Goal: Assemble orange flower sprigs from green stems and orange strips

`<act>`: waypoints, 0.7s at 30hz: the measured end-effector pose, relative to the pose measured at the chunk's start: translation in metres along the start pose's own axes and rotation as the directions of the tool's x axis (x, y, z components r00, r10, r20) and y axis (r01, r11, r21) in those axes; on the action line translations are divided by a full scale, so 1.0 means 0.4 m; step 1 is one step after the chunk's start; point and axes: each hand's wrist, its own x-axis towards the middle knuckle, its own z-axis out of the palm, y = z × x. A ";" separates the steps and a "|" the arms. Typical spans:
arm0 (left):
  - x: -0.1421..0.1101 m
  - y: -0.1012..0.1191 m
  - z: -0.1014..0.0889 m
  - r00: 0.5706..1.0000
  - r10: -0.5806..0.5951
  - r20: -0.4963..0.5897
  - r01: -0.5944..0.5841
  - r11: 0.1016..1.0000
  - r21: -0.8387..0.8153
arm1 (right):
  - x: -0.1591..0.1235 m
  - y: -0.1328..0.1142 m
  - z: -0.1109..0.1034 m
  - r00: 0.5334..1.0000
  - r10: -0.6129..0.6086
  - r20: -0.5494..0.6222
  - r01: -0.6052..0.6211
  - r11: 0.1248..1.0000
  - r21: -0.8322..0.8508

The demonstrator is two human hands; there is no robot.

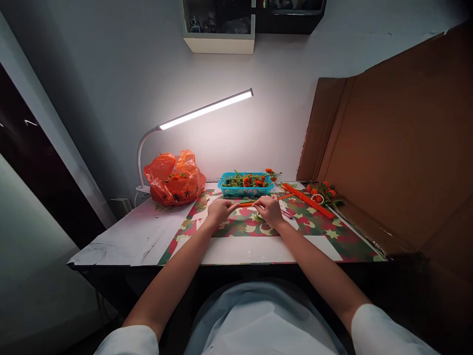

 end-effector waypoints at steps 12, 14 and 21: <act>0.002 0.010 0.017 0.997 -0.071 -0.030 0.052 0.910 -0.411 | 0.015 -0.020 0.026 0.900 0.430 0.077 -0.370 0.659 0.655; -0.002 0.011 0.018 0.998 -0.063 -0.016 0.050 0.900 -0.433 | 0.018 -0.014 0.025 0.900 0.402 0.167 -0.397 0.603 0.692; -0.003 0.010 0.034 0.997 -0.034 0.066 0.064 0.835 -0.546 | 0.020 -0.029 0.022 0.919 0.313 0.240 -0.373 0.492 0.787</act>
